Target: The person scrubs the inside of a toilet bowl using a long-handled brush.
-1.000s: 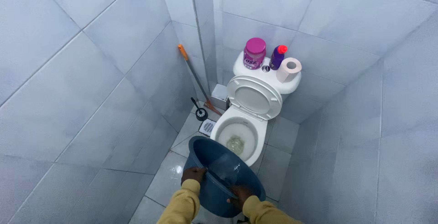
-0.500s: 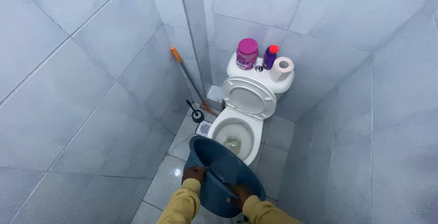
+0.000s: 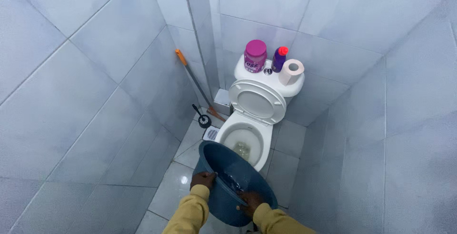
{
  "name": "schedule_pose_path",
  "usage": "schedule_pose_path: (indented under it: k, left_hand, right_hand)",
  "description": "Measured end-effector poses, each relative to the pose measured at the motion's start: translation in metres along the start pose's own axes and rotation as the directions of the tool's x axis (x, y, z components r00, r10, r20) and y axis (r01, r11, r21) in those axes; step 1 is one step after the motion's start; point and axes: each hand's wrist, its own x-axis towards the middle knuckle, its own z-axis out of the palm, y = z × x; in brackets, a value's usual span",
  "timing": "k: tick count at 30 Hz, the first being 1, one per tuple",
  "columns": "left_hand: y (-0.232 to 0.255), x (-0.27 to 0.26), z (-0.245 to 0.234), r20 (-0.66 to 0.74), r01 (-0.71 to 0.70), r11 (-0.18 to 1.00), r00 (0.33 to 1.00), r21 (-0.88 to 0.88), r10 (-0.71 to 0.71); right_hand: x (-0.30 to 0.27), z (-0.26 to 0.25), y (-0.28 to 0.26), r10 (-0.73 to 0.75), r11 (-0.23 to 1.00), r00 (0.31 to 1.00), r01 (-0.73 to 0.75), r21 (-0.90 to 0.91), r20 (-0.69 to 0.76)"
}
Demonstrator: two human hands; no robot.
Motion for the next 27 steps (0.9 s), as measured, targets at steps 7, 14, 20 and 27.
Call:
schedule_pose_path:
  k: [7, 14, 20, 27]
  left_hand:
    - [0.008, -0.002, 0.002, 0.058, 0.015, 0.998, 0.998, 0.055, -0.018]
    - [0.001, 0.016, 0.013, 0.030, -0.038, 0.998, 0.999, 0.058, 0.037]
    - [0.004, 0.019, 0.017, -0.001, -0.042, 0.999, 0.999, 0.018, 0.042]
    - [0.007, 0.015, 0.021, -0.018, -0.027, 1.000, 0.999, -0.005, 0.027]
  right_hand:
    - [0.006, 0.007, 0.019, -0.135, 0.983, 0.990, 0.138, 0.117, -0.035]
    - [0.011, 0.003, 0.017, -0.115, 0.988, 0.993, 0.117, 0.106, -0.029]
    - [0.015, 0.005, 0.025, -0.053, 0.989, 0.997, 0.061, 0.138, -0.061]
    - [0.012, 0.007, 0.025, -0.071, 0.968, 0.988, 0.101, 0.228, -0.140]
